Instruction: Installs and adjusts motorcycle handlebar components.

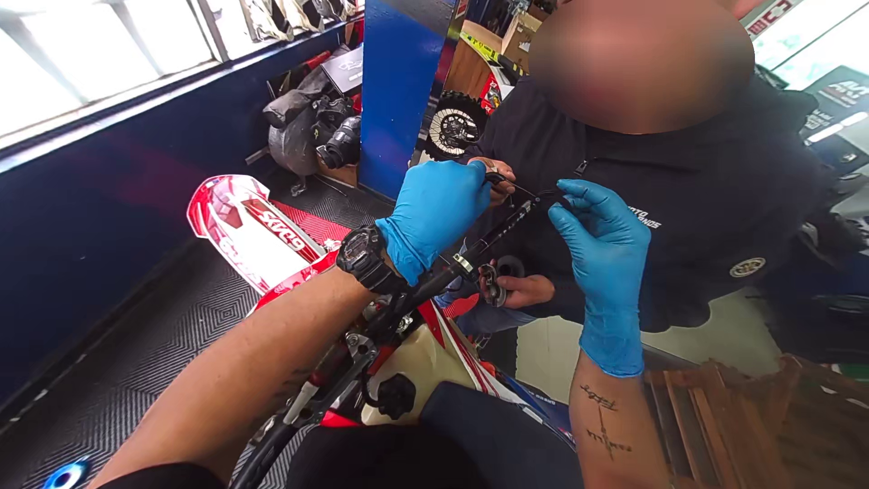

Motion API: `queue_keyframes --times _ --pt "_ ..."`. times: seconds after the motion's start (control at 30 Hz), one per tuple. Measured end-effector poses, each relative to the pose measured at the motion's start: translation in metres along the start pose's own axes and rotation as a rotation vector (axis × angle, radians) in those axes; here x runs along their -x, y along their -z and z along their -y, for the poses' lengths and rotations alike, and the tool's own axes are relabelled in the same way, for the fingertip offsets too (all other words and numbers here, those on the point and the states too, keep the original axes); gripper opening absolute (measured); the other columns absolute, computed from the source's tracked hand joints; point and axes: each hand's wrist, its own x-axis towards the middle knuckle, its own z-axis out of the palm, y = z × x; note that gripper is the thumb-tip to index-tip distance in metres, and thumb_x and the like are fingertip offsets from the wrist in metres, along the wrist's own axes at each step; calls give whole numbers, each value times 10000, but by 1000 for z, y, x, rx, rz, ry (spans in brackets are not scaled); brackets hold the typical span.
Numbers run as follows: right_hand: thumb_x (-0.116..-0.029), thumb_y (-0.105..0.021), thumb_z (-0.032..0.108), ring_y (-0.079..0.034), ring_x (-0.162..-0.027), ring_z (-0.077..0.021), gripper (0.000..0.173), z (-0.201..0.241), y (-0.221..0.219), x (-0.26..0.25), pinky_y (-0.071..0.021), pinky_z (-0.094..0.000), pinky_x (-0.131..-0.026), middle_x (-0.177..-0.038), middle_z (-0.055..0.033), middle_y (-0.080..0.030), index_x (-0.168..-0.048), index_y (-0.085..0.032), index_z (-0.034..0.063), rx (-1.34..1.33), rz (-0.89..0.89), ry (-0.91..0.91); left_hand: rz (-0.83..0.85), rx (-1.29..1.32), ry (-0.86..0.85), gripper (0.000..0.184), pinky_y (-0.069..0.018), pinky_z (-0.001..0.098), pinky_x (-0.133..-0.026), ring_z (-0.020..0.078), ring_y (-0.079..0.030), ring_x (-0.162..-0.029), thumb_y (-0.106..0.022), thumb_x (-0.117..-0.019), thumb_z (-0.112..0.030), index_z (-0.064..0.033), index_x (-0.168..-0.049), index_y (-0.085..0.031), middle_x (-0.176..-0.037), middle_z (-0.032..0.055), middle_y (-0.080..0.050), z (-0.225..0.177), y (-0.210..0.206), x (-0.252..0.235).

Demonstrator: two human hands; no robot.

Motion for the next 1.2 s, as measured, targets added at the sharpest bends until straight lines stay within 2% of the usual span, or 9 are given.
queue_keyframes --times 0.17,0.33,0.6,0.93,1.1,1.2 --pt "-930 -692 26 -681 -894 -97 282 -3 8 -1 -590 -264 -806 -1056 -50 -723 -1210 -692 0 5 38 2 9 3 0 246 -475 508 -543 323 -661 -667 -552 -1007 -296 -107 -903 -670 -674 94 -623 0 -1 -1" --pt "-916 -687 4 -697 -932 -135 328 -6 8 3 -603 -299 -845 -1079 -72 -723 -1243 -671 -4 -10 42 -20 24 4 24 241 -470 513 -545 327 -658 -666 -558 -1001 -292 -108 -889 -666 -667 96 -620 1 -1 -2" --pt "-896 -713 11 -691 -862 -125 359 -8 -3 14 -598 -281 -789 -978 -61 -728 -1249 -660 -25 22 -44 14 25 -7 20 256 -467 501 -537 312 -653 -651 -552 -1010 -309 -118 -888 -670 -658 84 -614 2 -3 -3" --pt "-887 -710 -9 -693 -872 -113 374 -17 -9 23 -597 -268 -802 -985 -61 -731 -1255 -652 -37 36 -96 8 51 -3 15 261 -473 509 -548 316 -659 -668 -551 -1010 -316 -117 -889 -669 -669 86 -621 1 -7 -6" --pt "-911 -707 8 -697 -941 -131 250 -48 -4 22 -589 -280 -847 -1054 -84 -743 -1159 -739 6 84 -140 8 134 -14 24 280 -507 547 -601 359 -683 -735 -538 -1030 -314 -85 -947 -676 -734 131 -655 -10 -17 -18" --pt "-914 -707 3 -707 -962 -142 185 -73 -4 21 -594 -290 -876 -1047 -90 -750 -1089 -765 7 105 -201 19 145 -40 0 284 -519 548 -629 370 -696 -768 -524 -1032 -290 -60 -960 -675 -758 149 -668 -21 -27 -29"
